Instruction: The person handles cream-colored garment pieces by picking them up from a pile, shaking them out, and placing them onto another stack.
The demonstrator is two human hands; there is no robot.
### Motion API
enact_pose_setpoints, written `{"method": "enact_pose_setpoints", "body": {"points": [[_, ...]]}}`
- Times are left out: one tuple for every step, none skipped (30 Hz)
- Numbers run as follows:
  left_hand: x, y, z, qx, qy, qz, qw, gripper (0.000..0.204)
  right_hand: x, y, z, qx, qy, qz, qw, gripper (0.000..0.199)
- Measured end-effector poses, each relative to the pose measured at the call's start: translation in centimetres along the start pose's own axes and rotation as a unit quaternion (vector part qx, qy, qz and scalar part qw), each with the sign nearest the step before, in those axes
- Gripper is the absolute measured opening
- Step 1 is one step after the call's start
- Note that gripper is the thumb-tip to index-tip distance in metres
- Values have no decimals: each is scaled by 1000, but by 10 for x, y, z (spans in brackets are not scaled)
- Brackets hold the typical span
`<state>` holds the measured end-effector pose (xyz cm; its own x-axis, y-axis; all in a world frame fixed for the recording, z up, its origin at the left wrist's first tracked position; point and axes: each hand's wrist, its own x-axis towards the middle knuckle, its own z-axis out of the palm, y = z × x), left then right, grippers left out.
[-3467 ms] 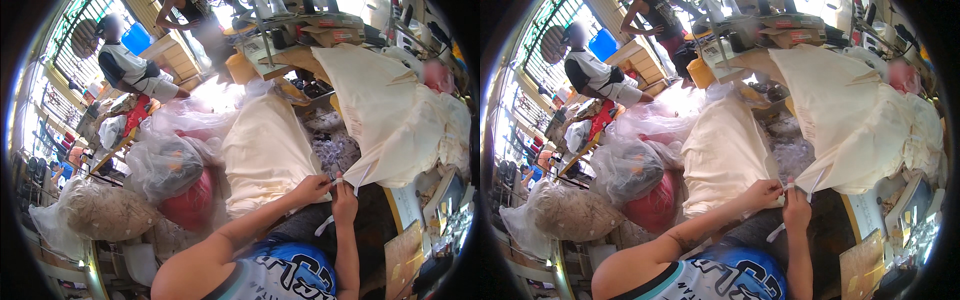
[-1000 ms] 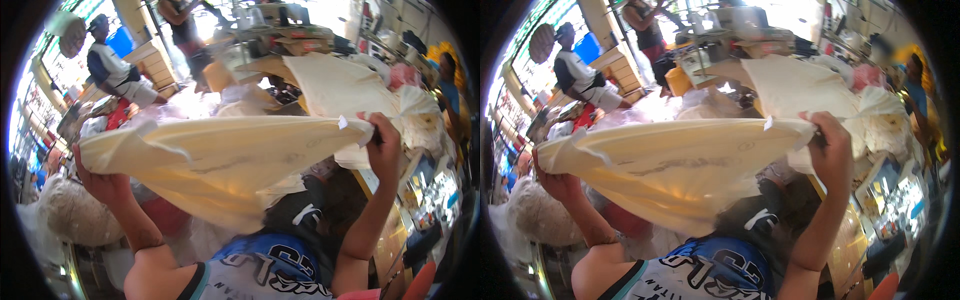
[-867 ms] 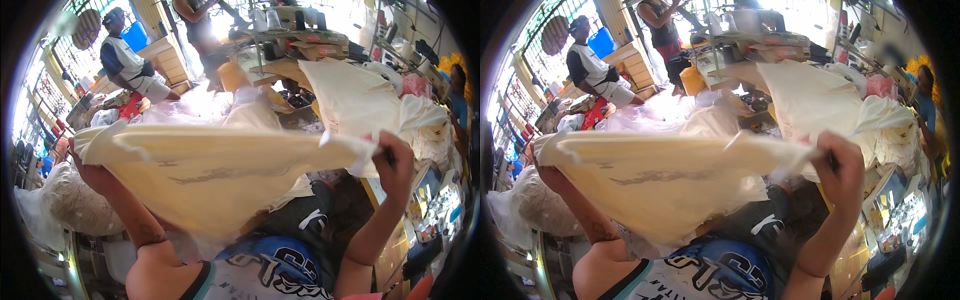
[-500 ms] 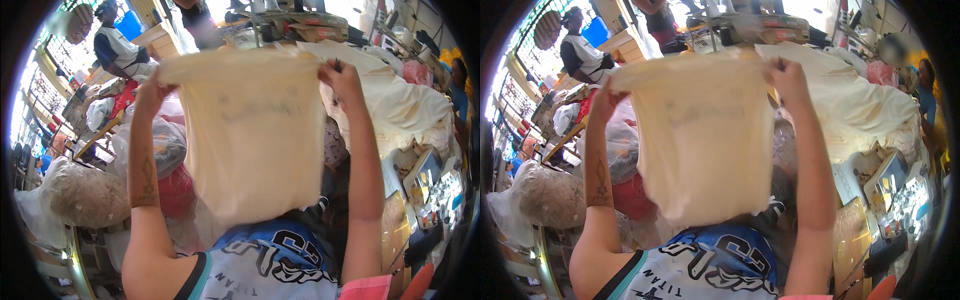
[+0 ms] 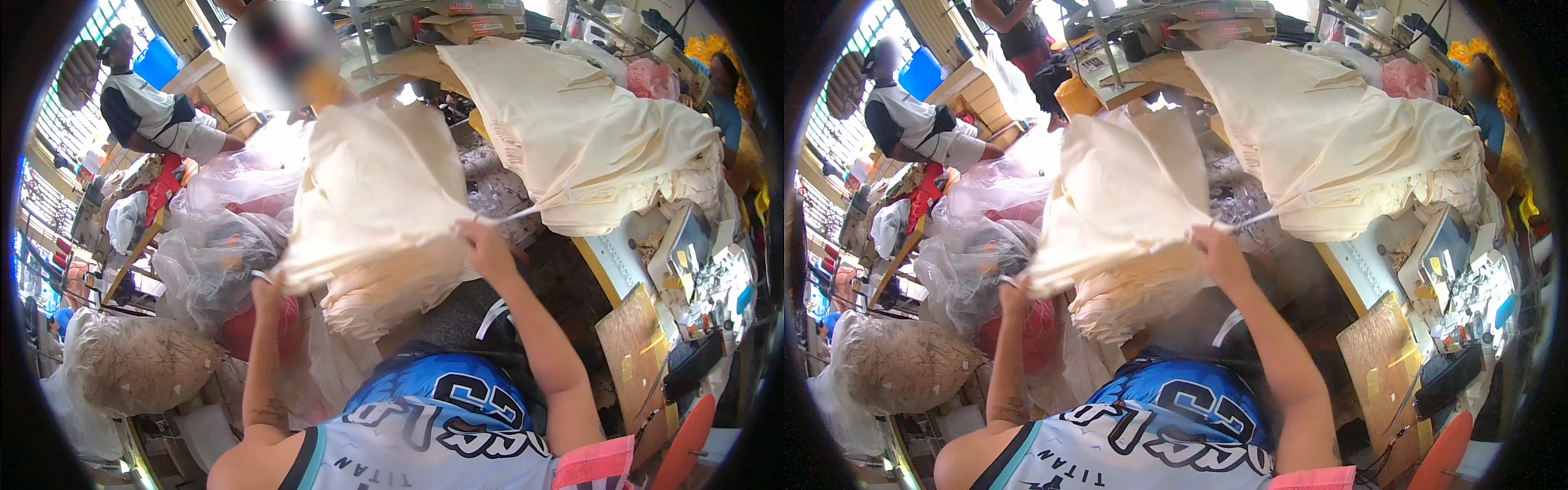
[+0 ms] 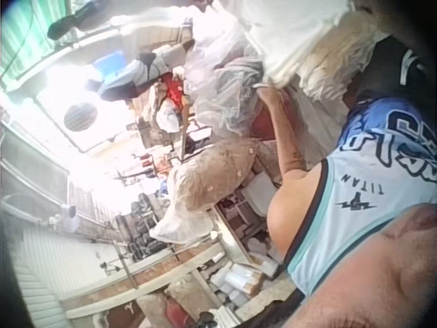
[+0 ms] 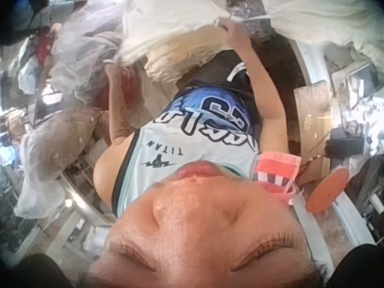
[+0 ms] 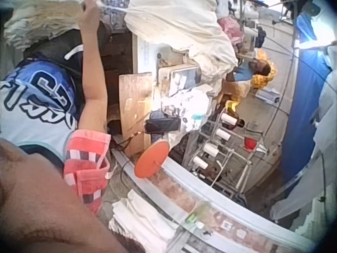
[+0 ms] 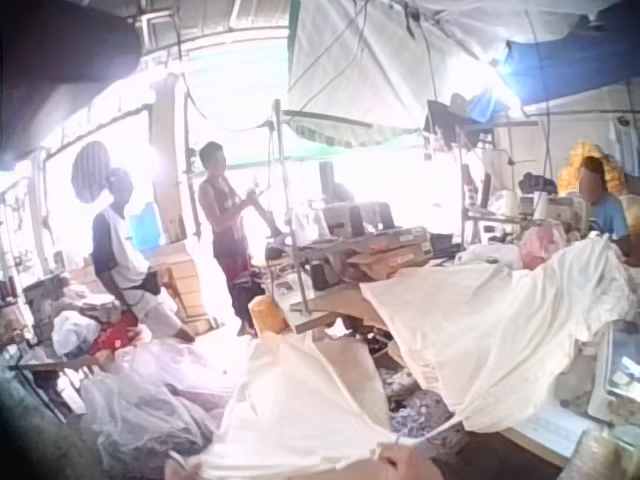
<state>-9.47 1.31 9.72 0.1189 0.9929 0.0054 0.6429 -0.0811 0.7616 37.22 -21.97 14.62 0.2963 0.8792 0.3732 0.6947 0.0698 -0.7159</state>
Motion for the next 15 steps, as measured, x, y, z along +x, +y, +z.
{"method": "enact_pose_setpoints", "body": {"points": [[-10, -36, 19, 121, -38, 45, 991, 28, -18, 12, 10, -11, 4, -1, 1000, 25], [-14, -55, 35, 239, -77, 92, 964, 28, -36, 20, 17, -24, 11, -1, 1000, 28], [-27, -27, 49, 209, -83, 44, 973, 27, -45, 27, 17, -46, 21, 4, 999, 32], [-50, 7, 60, 182, -86, -9, 980, 26, -46, 27, 13, -36, 3, 12, 999, 35], [-52, 7, 73, 180, -44, 107, 977, 27, -47, 18, 7, -21, -18, 19, 999, 38], [-49, 8, 90, 174, -5, 224, 959, 27, -49, 7, -2, -8, -38, 28, 999, 41], [-52, 30, 107, 141, -5, 238, 961, 29, -48, -8, -11, 0, -38, 42, 998, 39], [-54, 62, 125, 107, -2, 252, 962, 31, -43, -29, -22, 8, -37, 53, 998, 38], [-54, 95, 144, 65, -25, 274, 959, 32, -39, -44, -30, 15, -37, 64, 997, 36], [-55, 128, 162, 22, -50, 295, 954, 32, -39, -51, -33, 8, -18, 95, 995, 35], [-54, 159, 179, -14, -93, 315, 945, 31, -40, -57, -36, -1, 2, 129, 992, 34], [-55, 187, 195, -51, -139, 331, 932, 30, -44, -60, -38, -10, 22, 165, 986, 34], [-60, 215, 209, -74, -179, 330, 924, 31, -48, -57, -37, -17, 32, 204, 978, 33], [-64, 240, 219, -97, -221, 329, 913, 33, -53, -49, -33, -23, 43, 244, 969, 32], [-65, 258, 230, -118, -245, 339, 901, 34, -61, -41, -30, -29, 55, 287, 956, 32]]}}
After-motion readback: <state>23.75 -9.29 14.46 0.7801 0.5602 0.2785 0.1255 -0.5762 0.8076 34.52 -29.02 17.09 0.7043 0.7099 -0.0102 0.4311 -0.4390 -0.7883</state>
